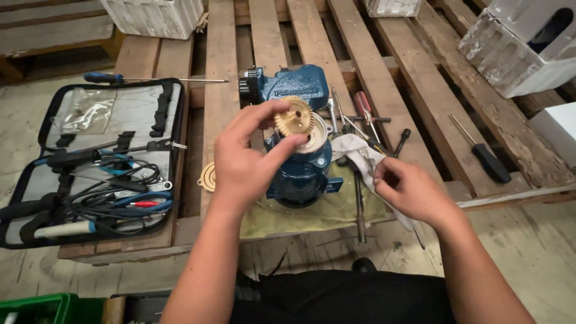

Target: The person cleans a brass gear with a white cloth, then places it into the opening of a blue motor housing. They use a socket wrench to tighten a bolt on the gear, securing it to the motor. Finally, they rotate the motor to inspect the assembly.

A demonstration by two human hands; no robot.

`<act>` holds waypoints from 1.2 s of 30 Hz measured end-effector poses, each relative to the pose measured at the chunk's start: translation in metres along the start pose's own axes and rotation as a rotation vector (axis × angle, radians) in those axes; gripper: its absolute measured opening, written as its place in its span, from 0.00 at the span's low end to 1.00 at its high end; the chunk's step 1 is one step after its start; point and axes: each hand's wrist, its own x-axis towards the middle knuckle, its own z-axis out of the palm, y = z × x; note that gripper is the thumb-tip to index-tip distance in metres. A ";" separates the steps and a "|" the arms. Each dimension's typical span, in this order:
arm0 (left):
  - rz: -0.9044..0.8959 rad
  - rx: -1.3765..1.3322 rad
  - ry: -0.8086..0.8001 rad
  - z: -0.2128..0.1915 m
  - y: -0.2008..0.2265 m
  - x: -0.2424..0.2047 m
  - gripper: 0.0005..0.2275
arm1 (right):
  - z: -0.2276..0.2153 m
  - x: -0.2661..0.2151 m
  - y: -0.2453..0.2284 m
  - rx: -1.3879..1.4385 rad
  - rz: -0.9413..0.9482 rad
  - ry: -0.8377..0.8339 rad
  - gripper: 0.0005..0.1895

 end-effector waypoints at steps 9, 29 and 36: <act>0.011 -0.264 0.098 -0.003 0.004 -0.020 0.23 | 0.020 0.002 0.022 0.144 -0.135 0.247 0.08; -0.318 0.174 -0.257 -0.008 0.027 0.036 0.08 | 0.013 0.011 0.027 0.201 -0.185 0.270 0.11; -0.172 0.513 -0.384 -0.012 0.037 0.042 0.05 | 0.007 0.006 0.022 0.174 -0.212 0.284 0.10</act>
